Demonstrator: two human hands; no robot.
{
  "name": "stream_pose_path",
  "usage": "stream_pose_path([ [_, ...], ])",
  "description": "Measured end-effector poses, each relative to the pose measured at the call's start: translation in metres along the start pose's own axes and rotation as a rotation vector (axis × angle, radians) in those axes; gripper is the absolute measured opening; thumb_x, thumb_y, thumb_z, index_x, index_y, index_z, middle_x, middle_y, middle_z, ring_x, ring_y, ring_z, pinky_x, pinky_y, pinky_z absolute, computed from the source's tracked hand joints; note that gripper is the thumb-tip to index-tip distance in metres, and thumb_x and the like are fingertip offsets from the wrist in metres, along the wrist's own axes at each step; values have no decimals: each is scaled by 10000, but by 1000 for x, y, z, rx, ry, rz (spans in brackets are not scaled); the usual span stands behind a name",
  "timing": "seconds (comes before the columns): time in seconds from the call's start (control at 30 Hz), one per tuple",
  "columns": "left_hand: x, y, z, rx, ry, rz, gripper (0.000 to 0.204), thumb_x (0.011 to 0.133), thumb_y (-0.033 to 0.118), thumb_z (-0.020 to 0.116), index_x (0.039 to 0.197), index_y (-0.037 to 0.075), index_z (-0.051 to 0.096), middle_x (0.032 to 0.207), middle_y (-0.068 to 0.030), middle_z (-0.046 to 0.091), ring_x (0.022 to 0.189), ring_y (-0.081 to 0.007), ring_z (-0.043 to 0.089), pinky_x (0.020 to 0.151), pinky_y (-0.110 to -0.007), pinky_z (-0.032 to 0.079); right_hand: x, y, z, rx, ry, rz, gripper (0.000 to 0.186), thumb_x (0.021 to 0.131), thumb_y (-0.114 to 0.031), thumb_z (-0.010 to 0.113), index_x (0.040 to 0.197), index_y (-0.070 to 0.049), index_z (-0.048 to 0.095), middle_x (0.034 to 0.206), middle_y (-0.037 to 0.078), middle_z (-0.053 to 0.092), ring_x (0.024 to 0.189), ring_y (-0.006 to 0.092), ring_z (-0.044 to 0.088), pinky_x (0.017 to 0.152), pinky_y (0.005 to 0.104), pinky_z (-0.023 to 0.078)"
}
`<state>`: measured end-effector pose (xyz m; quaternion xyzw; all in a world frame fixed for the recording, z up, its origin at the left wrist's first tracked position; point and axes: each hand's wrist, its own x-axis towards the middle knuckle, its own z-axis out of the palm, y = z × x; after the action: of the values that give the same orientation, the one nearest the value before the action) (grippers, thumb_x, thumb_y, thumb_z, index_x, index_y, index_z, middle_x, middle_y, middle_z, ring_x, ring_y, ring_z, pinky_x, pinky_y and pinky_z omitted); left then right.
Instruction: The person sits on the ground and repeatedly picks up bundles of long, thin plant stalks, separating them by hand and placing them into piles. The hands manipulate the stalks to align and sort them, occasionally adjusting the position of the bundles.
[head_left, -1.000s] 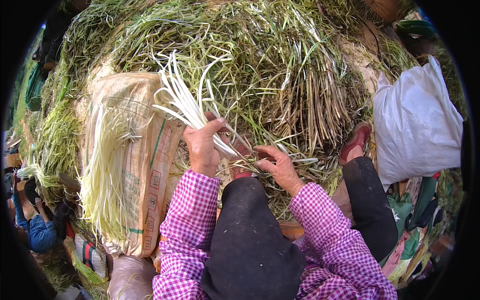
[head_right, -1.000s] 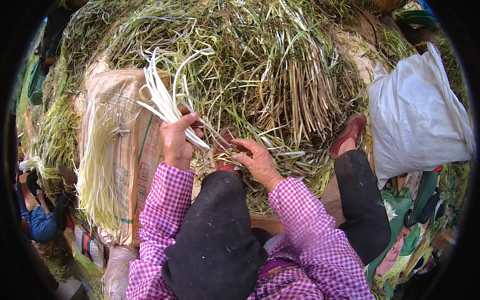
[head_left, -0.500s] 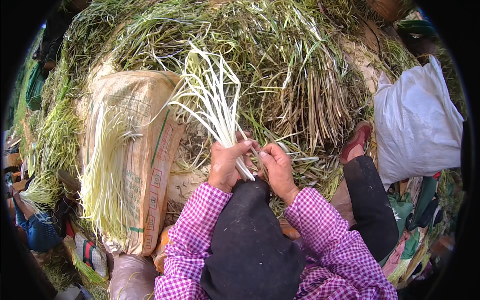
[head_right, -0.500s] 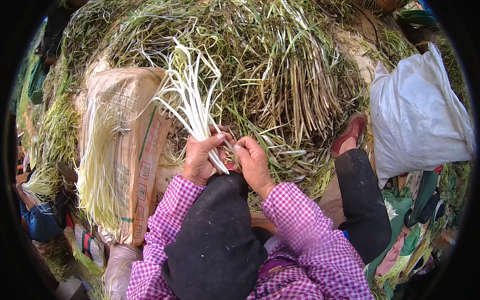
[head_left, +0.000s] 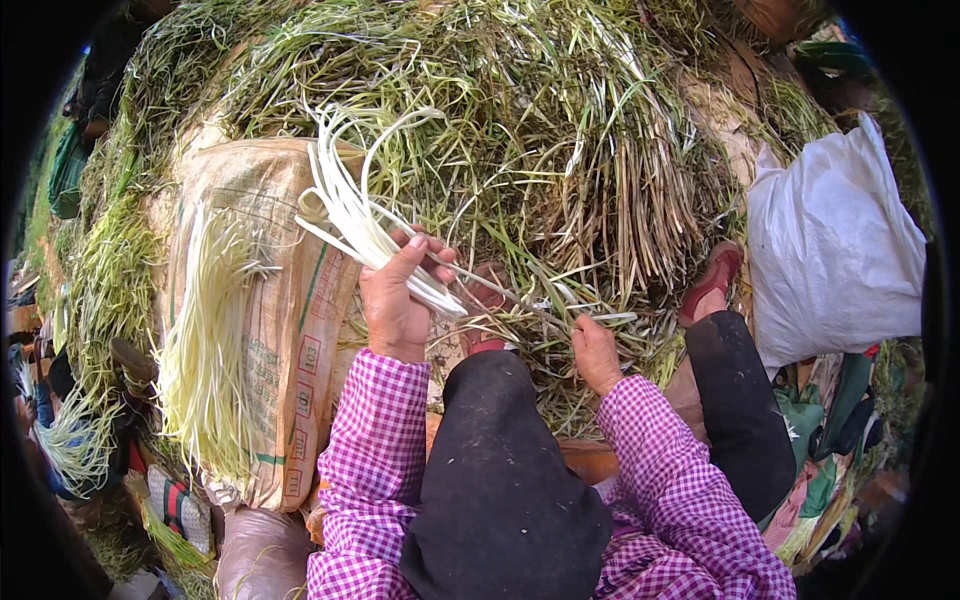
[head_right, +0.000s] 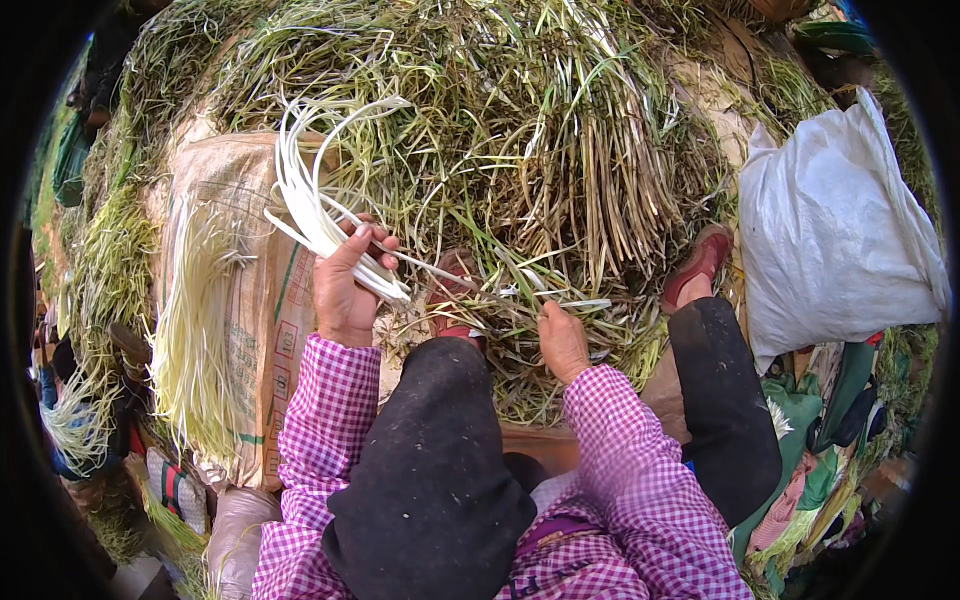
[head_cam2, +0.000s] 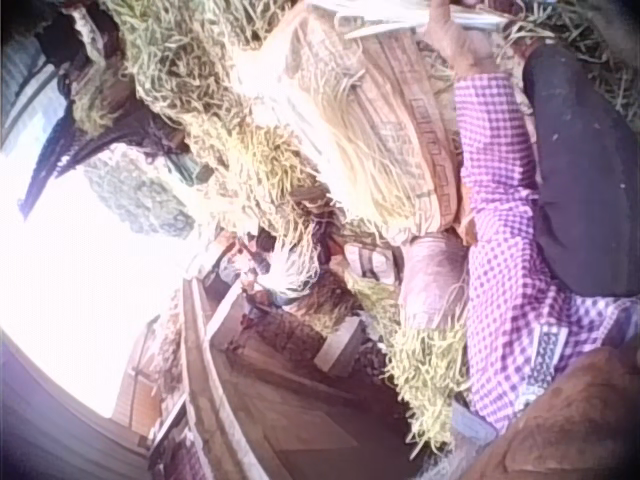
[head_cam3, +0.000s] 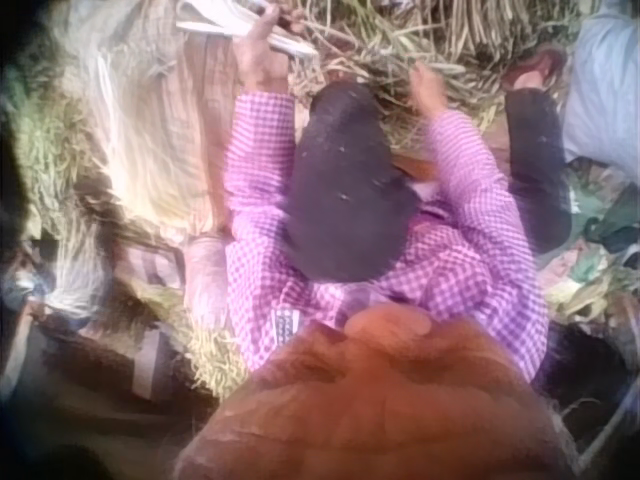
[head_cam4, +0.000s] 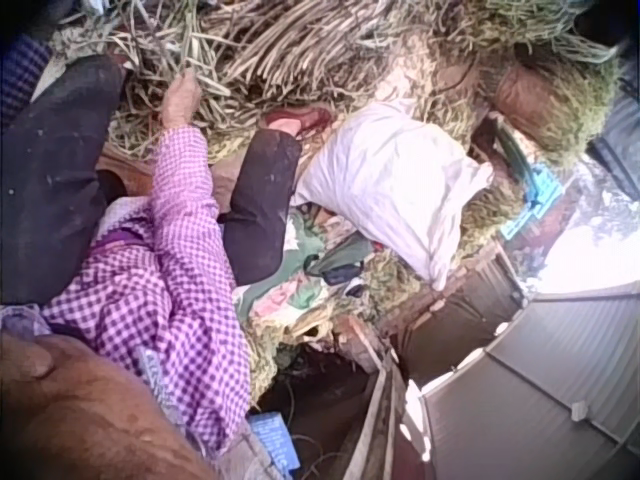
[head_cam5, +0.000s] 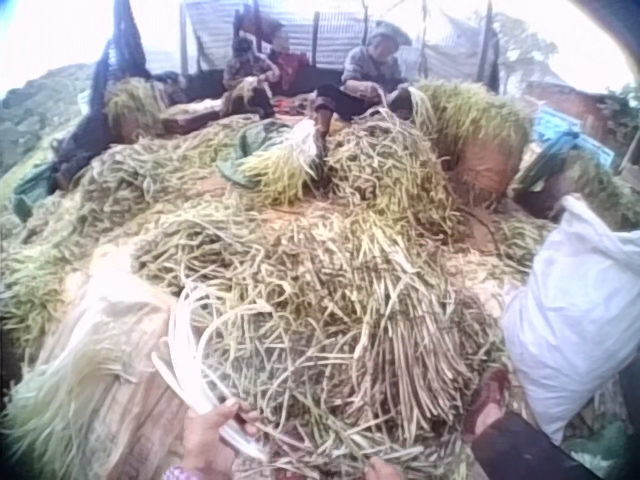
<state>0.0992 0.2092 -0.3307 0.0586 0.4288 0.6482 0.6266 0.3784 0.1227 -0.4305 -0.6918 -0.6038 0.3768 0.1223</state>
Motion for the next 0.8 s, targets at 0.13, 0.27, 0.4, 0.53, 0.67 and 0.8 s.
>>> stream_pose_path([
  [0.13, 8, 28, -3, 31, -50, 86, 179, 888, -7, 568, 1063, -19, 531, 859, -134, 609, 766, -259, 635, 528, -295, 529, -3, 29, -19, -254, -118, 264, 149, 867, -45, 487, 976, 30, 556, 799, 283, 602, 729, 413, 597, 676, 495, 446],
  [0.27, 7, 19, 2, 25, -38, 48, 193, 861, -16, 590, 1039, -1, 518, 840, -151, 611, 725, -263, 656, 504, -293, 537, 7, -1, -40, -246, -322, 184, 184, 906, -52, 463, 1020, 15, 591, 859, 227, 618, 782, 336, 597, 725, 447, 458],
  [0.4, 0, -5, 8, 38, -9, 3, 194, 860, -18, 588, 1032, 13, 504, 863, -156, 613, 739, -269, 659, 508, -298, 538, 13, -67, -41, 400, -309, -81, 331, 937, -238, 538, 1117, 35, 591, 921, 109, 600, 813, 186, 570, 738, 313, 479],
  [0.53, -16, -20, 11, 45, -25, -29, 211, 873, 12, 595, 1067, -27, 520, 906, -165, 628, 803, -250, 664, 545, -284, 552, -3, -109, -31, 798, -526, 91, 249, 925, -160, 580, 1117, -5, 615, 811, -17, 600, 684, 51, 537, 601, 193, 454],
  [0.67, -35, -32, 12, 48, -62, -202, 310, 856, 34, 638, 1123, -54, 507, 979, -202, 645, 840, -251, 673, 530, -272, 551, -8, -127, -24, 794, -342, -86, 173, 948, -132, 545, 976, 13, 635, 762, -23, 584, 670, 43, 521, 589, 206, 444],
  [0.8, -40, -34, 10, 168, -163, -300, 211, 916, 119, 584, 1063, -28, 549, 815, -121, 636, 675, -189, 622, 489, -249, 498, -3, -137, -27, 821, -425, -79, 200, 963, -138, 520, 897, 26, 614, 701, 0, 573, 641, 57, 535, 571, 230, 447],
])
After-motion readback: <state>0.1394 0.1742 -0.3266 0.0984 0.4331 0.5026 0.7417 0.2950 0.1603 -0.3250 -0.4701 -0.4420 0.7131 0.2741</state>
